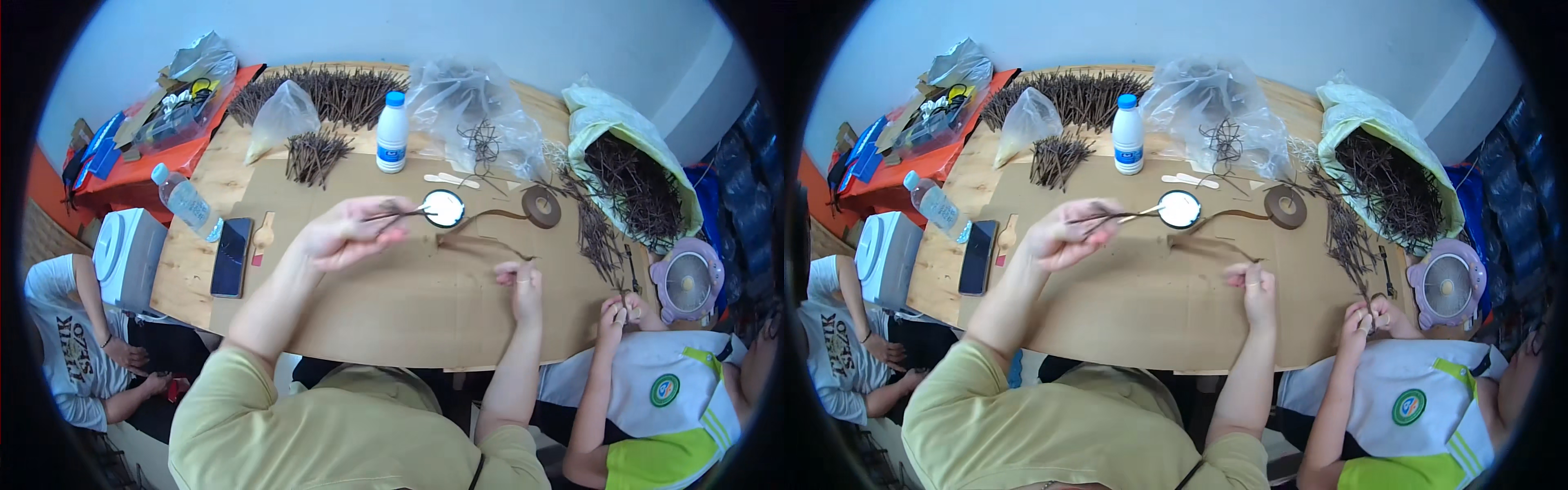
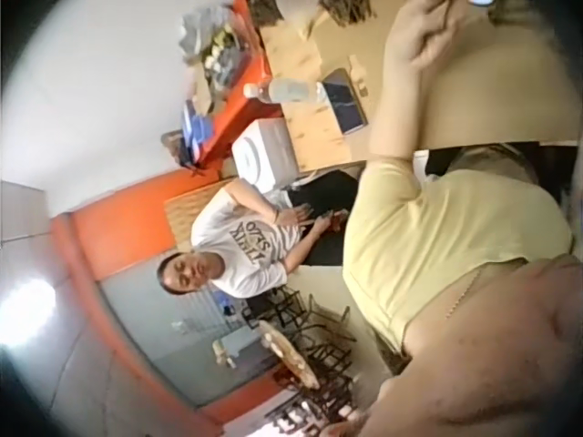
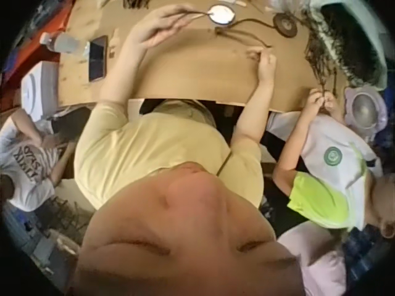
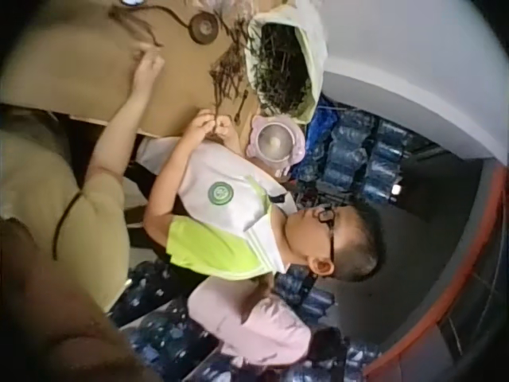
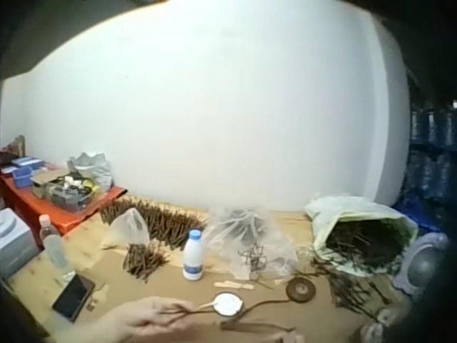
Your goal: The person assembles craft decorations by picking up small twigs, dipping the ends into a container of white glue with a stick, and then wrapping floral tape around the stems to secure them.
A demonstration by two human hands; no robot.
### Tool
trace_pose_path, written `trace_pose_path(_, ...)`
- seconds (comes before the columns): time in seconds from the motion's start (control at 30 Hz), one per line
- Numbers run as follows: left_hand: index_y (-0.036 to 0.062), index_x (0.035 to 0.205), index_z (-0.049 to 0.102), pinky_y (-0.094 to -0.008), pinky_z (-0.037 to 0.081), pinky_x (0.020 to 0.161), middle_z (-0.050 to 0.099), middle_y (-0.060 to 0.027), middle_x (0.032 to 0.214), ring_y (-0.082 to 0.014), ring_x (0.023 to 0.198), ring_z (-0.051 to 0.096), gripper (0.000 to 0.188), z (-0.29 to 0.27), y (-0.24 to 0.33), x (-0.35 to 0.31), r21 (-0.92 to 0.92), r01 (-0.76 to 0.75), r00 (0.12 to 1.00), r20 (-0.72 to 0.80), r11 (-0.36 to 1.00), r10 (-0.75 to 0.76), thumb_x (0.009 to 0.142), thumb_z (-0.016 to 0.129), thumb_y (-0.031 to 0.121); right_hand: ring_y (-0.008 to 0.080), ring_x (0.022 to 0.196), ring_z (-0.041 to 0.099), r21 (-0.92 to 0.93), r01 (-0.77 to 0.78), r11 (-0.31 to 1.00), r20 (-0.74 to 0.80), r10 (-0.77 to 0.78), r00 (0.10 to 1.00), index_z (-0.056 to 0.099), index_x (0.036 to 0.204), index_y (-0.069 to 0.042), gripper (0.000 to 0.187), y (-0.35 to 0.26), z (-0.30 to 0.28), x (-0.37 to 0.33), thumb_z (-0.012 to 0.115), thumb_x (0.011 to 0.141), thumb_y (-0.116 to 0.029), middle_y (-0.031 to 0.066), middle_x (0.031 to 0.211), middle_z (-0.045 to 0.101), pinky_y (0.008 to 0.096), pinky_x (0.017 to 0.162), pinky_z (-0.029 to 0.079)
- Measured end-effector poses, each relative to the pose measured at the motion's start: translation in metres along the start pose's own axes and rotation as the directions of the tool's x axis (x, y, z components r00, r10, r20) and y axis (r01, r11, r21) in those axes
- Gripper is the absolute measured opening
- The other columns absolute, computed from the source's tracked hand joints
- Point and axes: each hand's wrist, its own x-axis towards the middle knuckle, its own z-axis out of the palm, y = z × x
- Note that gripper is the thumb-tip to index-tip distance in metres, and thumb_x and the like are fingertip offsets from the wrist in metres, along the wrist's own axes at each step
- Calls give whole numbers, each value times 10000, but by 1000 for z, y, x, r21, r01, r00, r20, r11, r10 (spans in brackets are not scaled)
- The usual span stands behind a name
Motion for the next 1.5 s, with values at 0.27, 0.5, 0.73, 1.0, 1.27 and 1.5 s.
trace_pose_path(0.27,17,948,598,-155,366,538,567,-11,738,-42,629,490,141,-53,-24,-36,315,-210,869,-375,926,324,808,604,37,183,699,547,-305,152,940,708,116,697,607,949,6,354,-84,47,-66,715,735,-255,77,803,571,294,668,462)
trace_pose_path(0.5,23,922,483,-300,404,840,497,-32,982,-130,936,473,127,-18,-89,-7,580,-245,958,268,777,102,897,532,137,210,715,528,-559,232,796,446,53,893,569,991,-14,400,-72,106,-116,737,712,-245,99,798,528,317,643,454)
trace_pose_path(0.73,12,1036,438,-315,397,861,533,-114,977,-161,963,489,333,-15,-118,-12,896,-9,863,232,445,-449,946,426,332,236,838,555,-442,167,882,542,114,832,543,1089,-33,509,-87,90,-145,742,693,-284,112,872,555,327,739,451)
trace_pose_path(1.0,17,1057,434,-305,416,815,576,-106,999,-162,924,540,298,-32,-118,-12,841,-111,816,381,529,-434,944,441,293,168,874,565,-316,164,934,7,-170,985,592,1012,15,245,-104,43,-98,605,839,-158,89,955,593,253,761,440)
trace_pose_path(1.27,73,1001,440,-179,382,505,600,-41,659,-45,534,479,175,-43,-77,-14,329,150,988,-78,932,-132,935,462,233,155,898,521,-467,282,838,-204,-412,888,592,1061,-11,218,-43,93,48,545,852,-55,76,1055,536,242,752,437)
trace_pose_path(1.5,59,977,440,-193,374,470,602,-46,654,-60,524,485,187,-49,-76,-25,380,459,807,200,803,-556,924,482,233,98,728,529,-379,238,895,148,-195,970,582,1073,-9,235,-57,140,89,538,848,-62,57,822,581,233,660,446)
